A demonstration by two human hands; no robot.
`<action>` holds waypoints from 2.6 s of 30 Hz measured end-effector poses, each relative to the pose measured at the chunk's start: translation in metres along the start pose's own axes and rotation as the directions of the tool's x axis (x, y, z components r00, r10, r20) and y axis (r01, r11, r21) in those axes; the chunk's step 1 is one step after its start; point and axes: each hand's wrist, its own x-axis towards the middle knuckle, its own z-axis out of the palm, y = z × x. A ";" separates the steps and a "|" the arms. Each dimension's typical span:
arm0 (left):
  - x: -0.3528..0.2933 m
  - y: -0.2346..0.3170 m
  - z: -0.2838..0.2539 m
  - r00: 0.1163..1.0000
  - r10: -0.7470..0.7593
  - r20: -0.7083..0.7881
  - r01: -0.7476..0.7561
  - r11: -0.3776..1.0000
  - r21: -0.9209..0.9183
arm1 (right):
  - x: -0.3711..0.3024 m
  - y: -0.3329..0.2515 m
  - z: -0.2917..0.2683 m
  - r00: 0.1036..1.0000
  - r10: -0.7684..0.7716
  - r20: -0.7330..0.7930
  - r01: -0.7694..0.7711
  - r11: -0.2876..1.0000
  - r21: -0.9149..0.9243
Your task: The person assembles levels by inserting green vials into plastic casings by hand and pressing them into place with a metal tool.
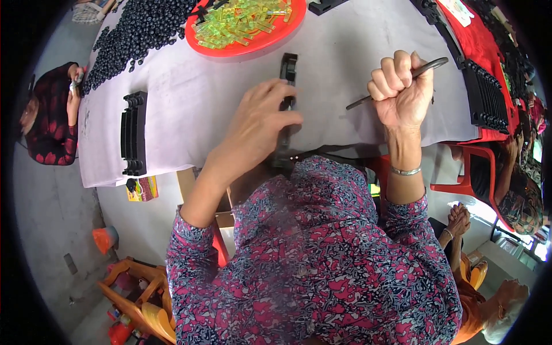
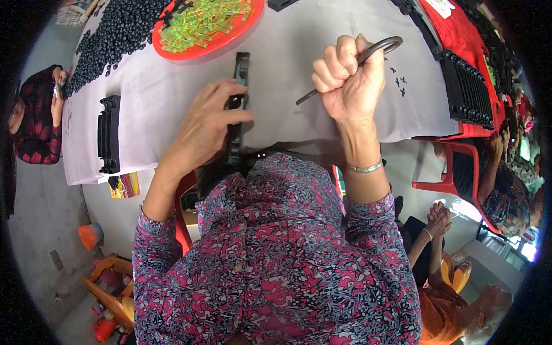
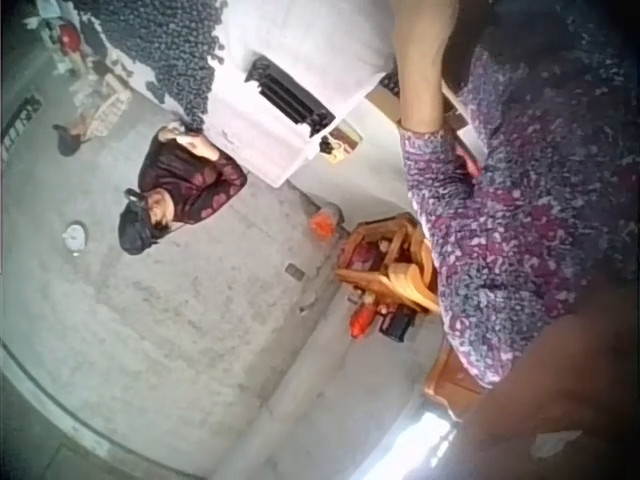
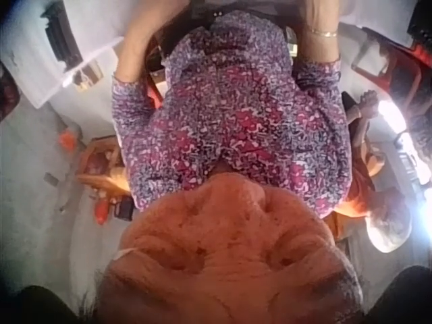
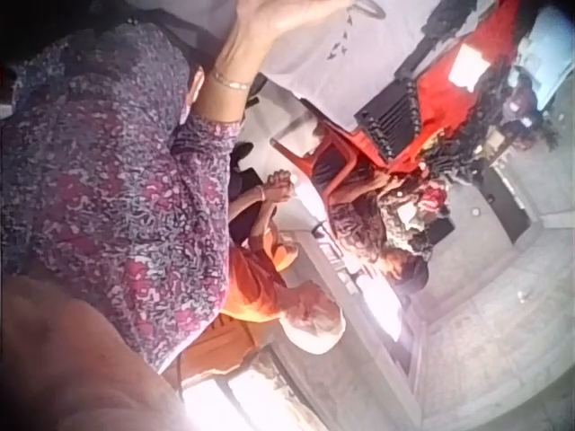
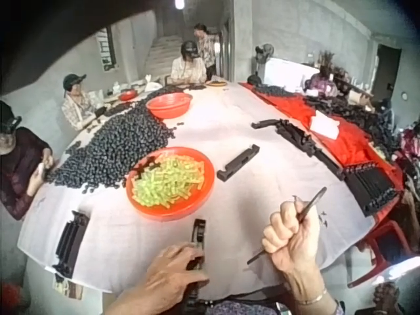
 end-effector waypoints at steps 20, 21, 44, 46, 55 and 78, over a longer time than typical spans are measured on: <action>-0.027 0.009 0.023 0.904 -0.412 -0.114 0.391 0.905 -0.169 | 0.002 0.034 0.022 0.998 0.037 0.043 -0.038 0.999 0.028; -0.026 0.007 0.024 0.889 -0.453 -0.069 0.435 0.881 -0.188 | 0.003 0.036 0.022 0.998 0.033 0.046 -0.033 0.999 0.001; -0.013 0.014 0.046 0.935 -0.263 -0.238 0.238 0.963 -0.129 | 0.002 0.057 0.007 0.996 0.078 -0.050 -0.075 0.995 0.069; -0.013 0.014 0.047 0.935 -0.258 -0.245 0.232 0.964 -0.130 | 0.002 0.056 0.009 0.996 0.077 -0.046 -0.074 0.996 0.059; -0.013 0.014 0.050 0.927 -0.247 -0.283 0.212 0.966 -0.150 | 0.003 0.058 0.008 0.995 0.097 -0.037 -0.094 0.993 0.074; -0.015 0.013 0.057 0.925 -0.220 -0.310 0.192 0.974 -0.117 | 0.002 0.062 -0.005 0.993 0.101 -0.056 -0.093 0.989 0.119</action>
